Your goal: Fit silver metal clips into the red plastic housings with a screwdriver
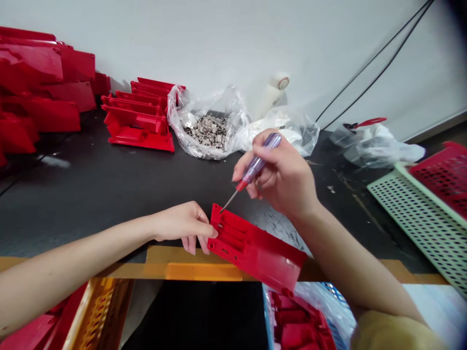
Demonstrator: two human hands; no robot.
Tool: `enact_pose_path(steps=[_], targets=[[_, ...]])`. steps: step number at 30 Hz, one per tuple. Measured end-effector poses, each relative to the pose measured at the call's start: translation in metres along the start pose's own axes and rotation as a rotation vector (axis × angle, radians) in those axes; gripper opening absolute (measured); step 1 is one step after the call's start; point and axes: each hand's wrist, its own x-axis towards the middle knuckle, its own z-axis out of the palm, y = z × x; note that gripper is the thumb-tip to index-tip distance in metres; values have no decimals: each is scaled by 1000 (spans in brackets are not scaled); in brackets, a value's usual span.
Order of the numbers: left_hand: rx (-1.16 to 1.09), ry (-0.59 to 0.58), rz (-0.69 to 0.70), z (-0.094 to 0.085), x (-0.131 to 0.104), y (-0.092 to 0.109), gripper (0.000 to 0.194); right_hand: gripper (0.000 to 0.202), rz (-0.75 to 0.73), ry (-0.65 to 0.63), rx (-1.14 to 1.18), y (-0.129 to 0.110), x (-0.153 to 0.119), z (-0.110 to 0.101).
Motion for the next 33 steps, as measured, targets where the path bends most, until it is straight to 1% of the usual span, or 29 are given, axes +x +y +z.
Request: enact_pose_path(steps=[2,4,6,9,11,13,16,18,21,24,29,33], targets=[[15,-53,-14,-2,-2,1,22,18,-37,-53,-10,9,-7,8],[4,-87,-13,-4,-3,2,22,34,-77,-51,-75,13,-15,14],[-31,-103,-1,-5,-2,2,22,46,-98,-34,-196,10,-22,16],[-101,-61,33,-5,1,1,25,41,-107,-3,-383,-6,-27,13],[-133,-13,46,-3,3,0,28,38,-133,32,-430,-17,-27,8],[-147,26,44,0,3,-1,28,41,-174,38,-393,-20,-25,3],[-153,60,35,2,3,0,26,37,-185,22,-297,-11,-20,0],[-141,53,20,2,3,2,26,34,-184,2,-295,0,-19,1],[-123,21,0,1,2,4,29,38,-213,-72,-346,16,-18,4],[-117,3,0,1,2,5,30,41,-246,-101,-354,24,-18,5],[-106,-3,6,1,2,4,30,43,-265,-78,-355,28,-18,5],[-107,-9,12,1,3,1,28,42,-243,-79,-371,23,-17,5]])
